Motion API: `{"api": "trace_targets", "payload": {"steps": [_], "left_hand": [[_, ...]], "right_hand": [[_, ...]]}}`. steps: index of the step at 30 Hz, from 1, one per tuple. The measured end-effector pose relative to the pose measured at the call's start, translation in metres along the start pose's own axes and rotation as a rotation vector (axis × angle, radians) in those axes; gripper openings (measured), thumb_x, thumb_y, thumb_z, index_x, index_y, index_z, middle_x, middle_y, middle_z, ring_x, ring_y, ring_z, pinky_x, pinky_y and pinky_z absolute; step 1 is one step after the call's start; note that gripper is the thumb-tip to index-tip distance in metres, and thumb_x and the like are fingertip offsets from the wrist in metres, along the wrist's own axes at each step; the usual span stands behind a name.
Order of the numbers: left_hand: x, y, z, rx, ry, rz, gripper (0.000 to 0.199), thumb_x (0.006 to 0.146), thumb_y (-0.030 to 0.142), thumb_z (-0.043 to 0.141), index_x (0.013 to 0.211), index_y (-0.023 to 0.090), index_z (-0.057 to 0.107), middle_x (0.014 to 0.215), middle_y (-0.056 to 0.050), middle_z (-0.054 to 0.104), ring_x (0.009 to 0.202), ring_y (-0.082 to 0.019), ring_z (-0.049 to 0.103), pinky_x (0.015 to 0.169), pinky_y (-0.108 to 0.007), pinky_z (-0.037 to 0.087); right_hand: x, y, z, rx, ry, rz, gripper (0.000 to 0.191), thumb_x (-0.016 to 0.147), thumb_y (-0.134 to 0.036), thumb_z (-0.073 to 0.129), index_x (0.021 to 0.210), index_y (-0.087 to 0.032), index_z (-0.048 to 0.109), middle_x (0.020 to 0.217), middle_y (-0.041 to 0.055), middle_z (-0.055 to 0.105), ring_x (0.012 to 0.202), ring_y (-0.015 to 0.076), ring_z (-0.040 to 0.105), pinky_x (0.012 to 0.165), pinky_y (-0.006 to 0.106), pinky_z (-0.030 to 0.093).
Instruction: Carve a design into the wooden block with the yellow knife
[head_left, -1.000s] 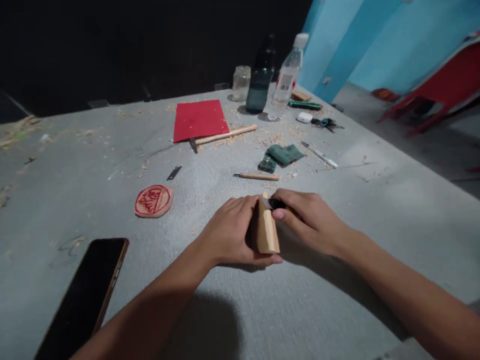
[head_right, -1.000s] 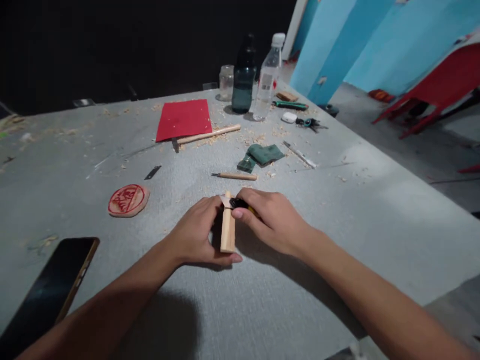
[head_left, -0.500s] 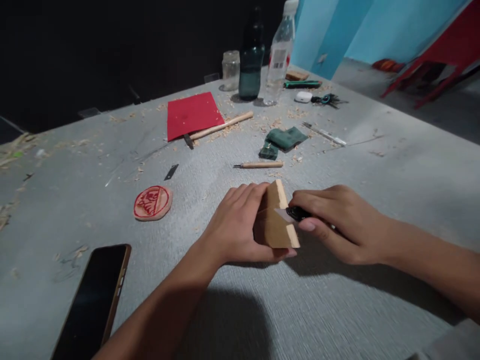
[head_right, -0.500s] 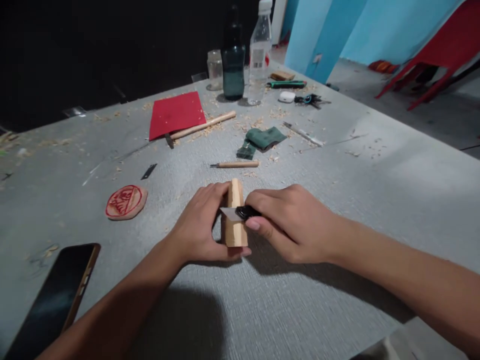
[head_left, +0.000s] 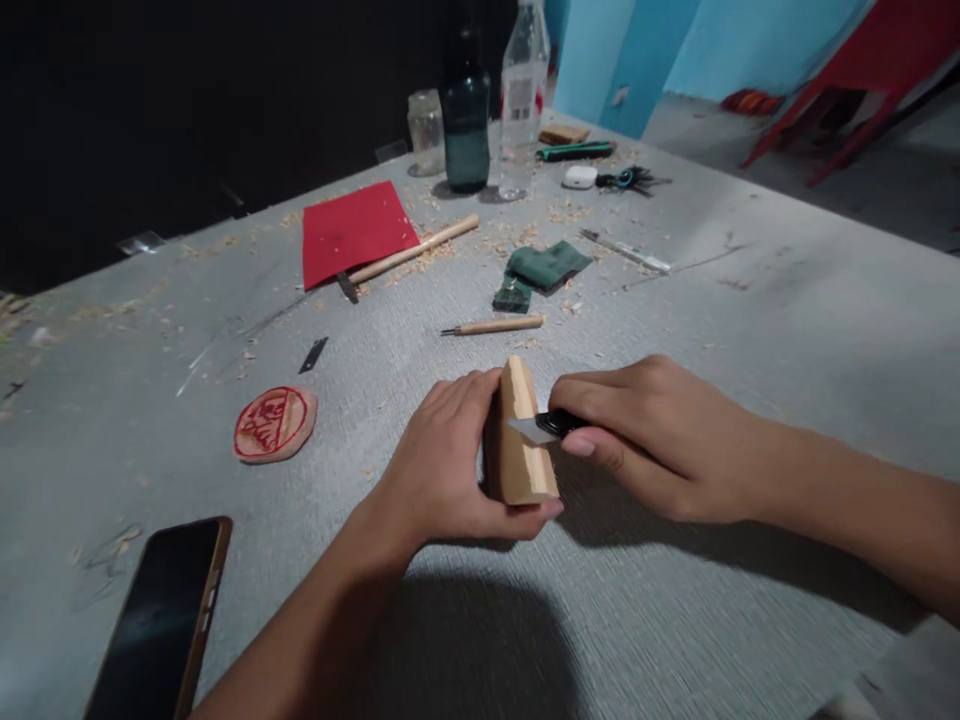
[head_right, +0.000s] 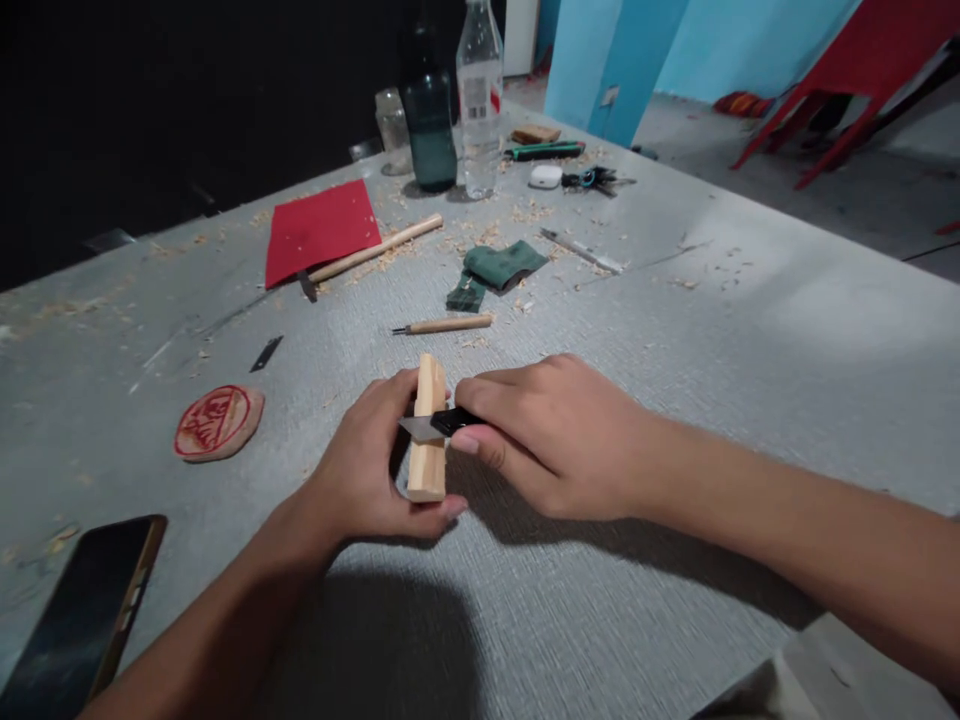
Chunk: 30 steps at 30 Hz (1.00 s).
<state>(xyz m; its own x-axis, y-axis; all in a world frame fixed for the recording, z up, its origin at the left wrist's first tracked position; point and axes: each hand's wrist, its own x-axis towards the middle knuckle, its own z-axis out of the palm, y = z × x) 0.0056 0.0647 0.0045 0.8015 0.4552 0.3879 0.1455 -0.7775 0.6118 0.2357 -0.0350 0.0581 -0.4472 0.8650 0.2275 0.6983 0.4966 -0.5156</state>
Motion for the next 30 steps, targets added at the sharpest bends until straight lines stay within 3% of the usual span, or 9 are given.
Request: {"api": "trace_targets", "payload": {"steps": [3,6,8,11,14,20,25,30], "left_hand": [[0.002,0.001,-0.001,0.002,0.003,0.009,0.087,0.076,0.071,0.087,0.14,0.025,0.049,0.125,-0.009,0.074,0.112,-0.033,0.074,0.098,-0.051,0.058],[0.001,0.002,0.0,0.011,-0.011,0.039,0.099,0.069,0.078,0.09,0.142,0.024,0.049,0.129,-0.012,0.075,0.116,-0.036,0.074,0.101,-0.053,0.058],[0.001,0.002,0.001,0.02,-0.012,0.049,0.102,0.068,0.08,0.09,0.143,0.023,0.049,0.13,-0.013,0.075,0.117,-0.037,0.074,0.103,-0.055,0.058],[0.001,0.002,0.002,0.029,-0.008,0.048,0.098,0.072,0.079,0.085,0.144,0.022,0.05,0.129,-0.013,0.075,0.116,-0.037,0.074,0.102,-0.055,0.058],[0.002,0.001,0.003,0.03,-0.017,0.04,0.095,0.072,0.077,0.084,0.142,0.023,0.051,0.126,-0.012,0.075,0.113,-0.036,0.074,0.102,-0.054,0.058],[0.0,0.0,0.004,0.024,-0.015,0.045,0.093,0.073,0.074,0.085,0.143,0.024,0.048,0.131,-0.013,0.075,0.119,-0.037,0.073,0.107,-0.055,0.056],[-0.001,0.0,0.003,0.029,-0.008,0.059,0.095,0.074,0.077,0.083,0.144,0.022,0.048,0.129,-0.011,0.075,0.116,-0.035,0.074,0.104,-0.053,0.055],[-0.001,0.0,0.003,0.041,-0.008,0.055,0.096,0.075,0.079,0.082,0.146,0.023,0.047,0.127,-0.01,0.075,0.114,-0.034,0.074,0.104,-0.053,0.055]], "right_hand": [[0.003,0.009,-0.001,-0.101,0.005,0.12,0.053,0.118,-0.061,0.026,0.093,-0.023,0.052,0.074,0.0022,0.059,0.059,0.017,0.048,0.063,0.034,0.024],[0.01,0.025,-0.013,-0.287,0.044,0.371,0.053,0.114,-0.067,0.031,0.087,-0.024,0.048,0.064,0.0007,0.049,0.056,0.0181,0.039,0.063,0.035,0.019],[0.012,0.034,-0.024,-0.33,0.14,0.419,0.054,0.113,-0.069,0.03,0.084,-0.025,0.045,0.064,0.0009,0.047,0.057,0.019,0.039,0.064,0.036,0.021],[0.008,0.033,-0.03,-0.293,0.257,0.3,0.053,0.116,-0.068,0.026,0.087,-0.027,0.044,0.069,0.0014,0.051,0.059,0.0198,0.043,0.065,0.037,0.027],[0.001,0.022,-0.019,-0.225,0.286,0.113,0.044,0.119,-0.06,0.033,0.094,-0.026,0.047,0.072,-0.0004,0.055,0.057,0.0177,0.044,0.062,0.036,0.028],[0.0,0.009,0.004,-0.071,0.084,-0.021,0.047,0.121,-0.057,0.032,0.098,-0.022,0.053,0.075,-0.0003,0.06,0.055,0.0139,0.047,0.061,0.034,0.028],[0.0,0.005,-0.003,-0.006,0.014,-0.082,0.042,0.122,-0.052,0.034,0.109,-0.02,0.058,0.078,-0.0004,0.062,0.057,0.0139,0.05,0.061,0.032,0.031],[-0.002,-0.004,-0.01,0.021,-0.074,-0.117,0.043,0.123,-0.049,0.032,0.101,-0.021,0.056,0.079,0.0007,0.064,0.06,0.0143,0.054,0.062,0.032,0.035]]}}
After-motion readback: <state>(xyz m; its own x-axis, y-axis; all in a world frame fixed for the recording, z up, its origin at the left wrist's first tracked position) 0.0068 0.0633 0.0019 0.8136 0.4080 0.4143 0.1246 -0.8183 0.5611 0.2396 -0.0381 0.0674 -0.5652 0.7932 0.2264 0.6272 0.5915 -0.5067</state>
